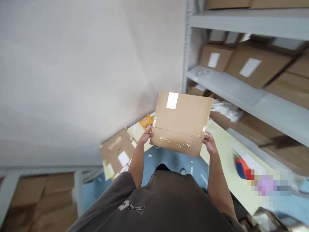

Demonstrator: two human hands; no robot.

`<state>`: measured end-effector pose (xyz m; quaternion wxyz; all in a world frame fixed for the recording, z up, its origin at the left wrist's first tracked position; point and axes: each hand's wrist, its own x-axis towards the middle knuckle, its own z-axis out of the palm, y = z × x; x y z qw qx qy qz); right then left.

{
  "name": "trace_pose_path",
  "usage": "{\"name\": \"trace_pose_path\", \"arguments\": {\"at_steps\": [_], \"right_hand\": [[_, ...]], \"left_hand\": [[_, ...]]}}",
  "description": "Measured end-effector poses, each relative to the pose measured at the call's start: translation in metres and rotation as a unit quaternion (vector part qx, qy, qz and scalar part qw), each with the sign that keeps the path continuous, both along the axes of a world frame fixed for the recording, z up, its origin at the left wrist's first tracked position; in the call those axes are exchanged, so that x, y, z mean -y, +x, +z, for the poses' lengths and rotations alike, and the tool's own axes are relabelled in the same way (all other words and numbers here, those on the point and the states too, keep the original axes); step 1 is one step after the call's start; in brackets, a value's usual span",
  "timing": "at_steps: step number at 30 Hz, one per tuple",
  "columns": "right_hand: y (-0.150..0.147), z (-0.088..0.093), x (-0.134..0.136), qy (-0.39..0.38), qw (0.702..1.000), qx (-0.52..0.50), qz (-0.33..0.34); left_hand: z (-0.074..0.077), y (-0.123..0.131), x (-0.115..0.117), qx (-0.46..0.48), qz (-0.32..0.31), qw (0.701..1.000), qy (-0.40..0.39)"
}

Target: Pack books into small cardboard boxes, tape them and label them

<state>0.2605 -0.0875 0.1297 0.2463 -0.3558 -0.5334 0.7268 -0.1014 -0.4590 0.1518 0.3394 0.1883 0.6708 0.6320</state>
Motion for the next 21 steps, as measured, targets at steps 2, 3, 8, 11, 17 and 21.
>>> {"name": "trace_pose_path", "arguments": {"at_steps": [2,3,8,11,17,21], "right_hand": [[0.026,0.007,-0.007,-0.004,0.999,0.000,-0.039],[0.035,0.010,-0.010,-0.007,0.998,-0.004,-0.056],[0.065,0.009,-0.032,-0.015,0.992,-0.012,-0.122],[0.073,0.004,-0.041,-0.020,0.987,-0.004,-0.162],[0.069,0.003,-0.041,-0.041,0.975,0.023,-0.218],[0.060,-0.005,-0.037,-0.058,0.968,0.058,-0.236]], "left_hand": [[-0.002,-0.004,-0.040,0.030,-0.038,0.999,-0.014],[-0.003,-0.007,-0.060,0.036,-0.061,0.997,-0.020],[-0.015,-0.034,-0.160,0.042,-0.164,0.985,-0.031],[-0.019,-0.046,-0.217,0.051,-0.201,0.977,-0.058],[0.006,-0.077,-0.291,0.086,-0.338,0.933,-0.084],[0.039,-0.101,-0.316,0.078,-0.442,0.891,-0.069]]}}
